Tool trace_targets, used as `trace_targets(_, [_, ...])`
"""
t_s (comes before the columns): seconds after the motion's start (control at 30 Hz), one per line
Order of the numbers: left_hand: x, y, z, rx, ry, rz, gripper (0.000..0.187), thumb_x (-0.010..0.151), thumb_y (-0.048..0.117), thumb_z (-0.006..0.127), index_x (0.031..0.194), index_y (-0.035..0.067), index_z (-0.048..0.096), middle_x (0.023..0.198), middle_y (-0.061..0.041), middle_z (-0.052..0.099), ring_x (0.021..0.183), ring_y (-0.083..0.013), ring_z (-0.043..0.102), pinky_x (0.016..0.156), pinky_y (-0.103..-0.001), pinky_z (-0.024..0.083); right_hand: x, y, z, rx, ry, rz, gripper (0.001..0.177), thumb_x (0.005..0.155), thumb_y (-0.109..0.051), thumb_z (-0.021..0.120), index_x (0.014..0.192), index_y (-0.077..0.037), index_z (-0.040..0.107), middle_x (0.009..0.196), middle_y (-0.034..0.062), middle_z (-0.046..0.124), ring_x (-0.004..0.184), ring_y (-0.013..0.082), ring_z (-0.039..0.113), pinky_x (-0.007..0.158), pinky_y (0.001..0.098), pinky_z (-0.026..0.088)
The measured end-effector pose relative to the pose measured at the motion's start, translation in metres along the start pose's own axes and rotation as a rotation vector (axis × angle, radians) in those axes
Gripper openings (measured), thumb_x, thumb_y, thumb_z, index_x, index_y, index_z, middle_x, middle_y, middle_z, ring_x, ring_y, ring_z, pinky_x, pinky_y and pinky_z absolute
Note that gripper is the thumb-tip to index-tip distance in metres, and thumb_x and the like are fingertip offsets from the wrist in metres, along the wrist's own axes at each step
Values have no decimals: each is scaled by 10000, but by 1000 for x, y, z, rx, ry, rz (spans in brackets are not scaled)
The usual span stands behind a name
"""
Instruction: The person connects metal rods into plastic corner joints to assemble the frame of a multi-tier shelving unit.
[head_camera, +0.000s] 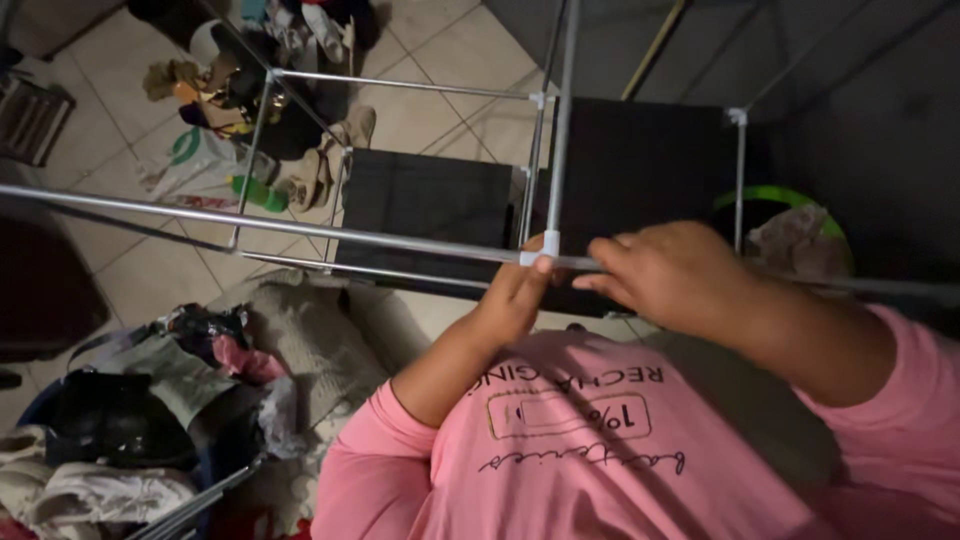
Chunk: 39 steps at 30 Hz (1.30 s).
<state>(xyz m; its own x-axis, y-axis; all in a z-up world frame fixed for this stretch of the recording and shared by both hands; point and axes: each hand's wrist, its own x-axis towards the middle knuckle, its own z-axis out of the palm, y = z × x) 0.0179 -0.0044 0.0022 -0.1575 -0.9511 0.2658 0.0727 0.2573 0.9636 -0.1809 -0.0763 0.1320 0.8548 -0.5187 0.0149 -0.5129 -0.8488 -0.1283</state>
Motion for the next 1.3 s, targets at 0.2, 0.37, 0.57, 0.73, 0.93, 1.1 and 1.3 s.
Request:
trace_targets(0.2, [-3,13,-5,25,-52,114,524,1149,455,390,1071,-16,607,1060,-114,582,1033,-249,562,976,-383,459,9,30,-33,-4,3,45,539,918,-527,594,1190,-68,674,949,144,716,918,338,687,792,473,537])
trace_targets(0.37, [-3,10,-2,-129,-11,152,634,1135,485,268,1215,-38,618,1102,-119,656,1102,-229,624,1065,-390,472,55,70,-38,-110,185,175,591,1016,-560,601,1239,-15,645,1074,183,709,993,357,684,829,485,539])
trace_targets(0.57, [-5,-7,-3,-236,-49,150,555,1162,431,287,1187,-28,599,1044,-108,647,1002,-223,654,1005,-379,517,130,88,-25,339,-36,632,579,1035,-570,559,1217,-28,651,955,142,715,902,308,714,812,520,569])
trace_targets(0.73, [-5,-26,3,-184,-15,94,560,1162,457,309,1107,-21,597,1014,-94,588,890,-191,613,854,-331,520,159,98,1,691,6,735,508,1024,-547,552,1250,-93,592,917,121,718,853,278,758,752,478,640])
trace_targets(0.93, [-2,-23,0,-121,-8,45,608,1143,525,280,1096,-2,578,931,-52,544,790,-140,499,734,-285,443,140,75,7,-358,264,436,592,1146,-564,620,1174,25,668,921,189,704,834,342,697,699,494,547])
trace_targets(1.1, [-1,-25,-3,-150,-35,72,642,1114,589,276,1028,18,558,859,-29,511,730,-125,455,659,-275,392,131,51,16,-286,363,430,644,992,-535,735,1239,47,615,1006,219,700,872,361,693,696,457,552])
trace_targets(1.3, [4,-31,-1,-72,-32,130,608,1137,556,267,937,40,519,765,-15,464,693,-132,427,640,-293,349,161,78,13,42,277,616,562,1001,-502,699,1130,44,670,1059,274,707,961,428,694,800,508,540])
